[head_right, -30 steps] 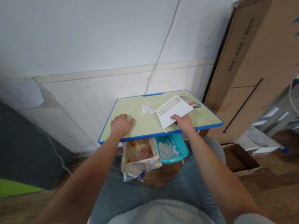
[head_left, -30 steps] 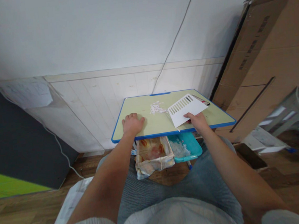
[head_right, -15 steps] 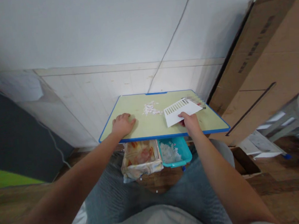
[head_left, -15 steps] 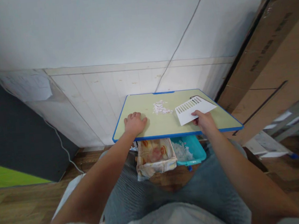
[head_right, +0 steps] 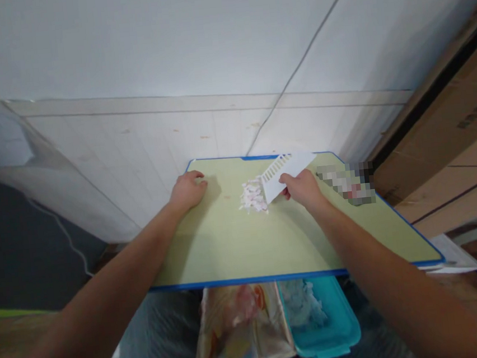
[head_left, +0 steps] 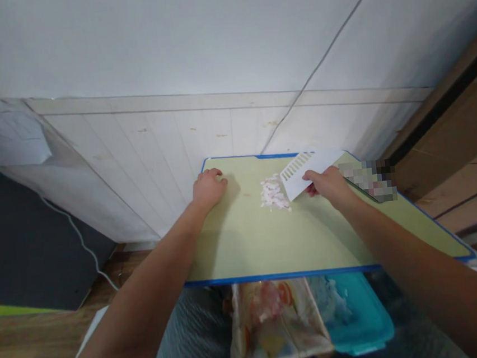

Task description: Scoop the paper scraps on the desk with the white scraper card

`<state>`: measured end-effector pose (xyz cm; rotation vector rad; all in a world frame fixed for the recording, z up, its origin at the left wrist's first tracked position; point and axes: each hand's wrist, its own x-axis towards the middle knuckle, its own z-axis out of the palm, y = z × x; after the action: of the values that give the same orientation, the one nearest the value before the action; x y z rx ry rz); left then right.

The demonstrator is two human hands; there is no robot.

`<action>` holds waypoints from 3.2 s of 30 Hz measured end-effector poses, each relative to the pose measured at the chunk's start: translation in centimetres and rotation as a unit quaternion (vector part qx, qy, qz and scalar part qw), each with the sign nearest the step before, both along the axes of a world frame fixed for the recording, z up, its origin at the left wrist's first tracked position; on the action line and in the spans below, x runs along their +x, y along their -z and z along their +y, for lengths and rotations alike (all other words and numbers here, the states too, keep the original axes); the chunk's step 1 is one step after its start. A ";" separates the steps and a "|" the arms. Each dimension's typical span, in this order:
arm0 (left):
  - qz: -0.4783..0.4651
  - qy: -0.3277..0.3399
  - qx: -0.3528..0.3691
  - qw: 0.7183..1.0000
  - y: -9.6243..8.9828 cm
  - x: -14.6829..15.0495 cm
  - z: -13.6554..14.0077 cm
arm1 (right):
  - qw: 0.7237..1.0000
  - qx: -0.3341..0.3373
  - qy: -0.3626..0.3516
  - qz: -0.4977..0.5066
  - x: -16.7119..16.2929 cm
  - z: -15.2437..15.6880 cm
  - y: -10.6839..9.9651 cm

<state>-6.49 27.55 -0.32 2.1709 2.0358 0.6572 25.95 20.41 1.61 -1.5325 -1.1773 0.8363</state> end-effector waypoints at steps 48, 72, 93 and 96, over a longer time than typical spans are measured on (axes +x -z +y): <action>0.109 0.030 0.056 0.992 -0.6 3.7 2.5 | 0.989 0.066 -0.116 0.057 5.1 3.9 -1.0; 0.057 0.155 0.038 0.985 2.1 4.0 7.1 | 0.972 0.131 -0.074 -0.178 4.2 1.0 -0.2; 0.038 0.136 0.021 0.990 1.6 4.6 6.2 | 0.984 0.032 -0.129 -0.121 4.5 5.9 4.6; 0.036 0.128 0.022 0.991 1.5 4.7 6.2 | 0.981 0.024 -0.135 -0.137 4.0 6.7 3.8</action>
<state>-1.77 33.71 -1.86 2.4570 1.7430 0.6033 29.98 27.07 -2.20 -1.5023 -1.6234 0.7819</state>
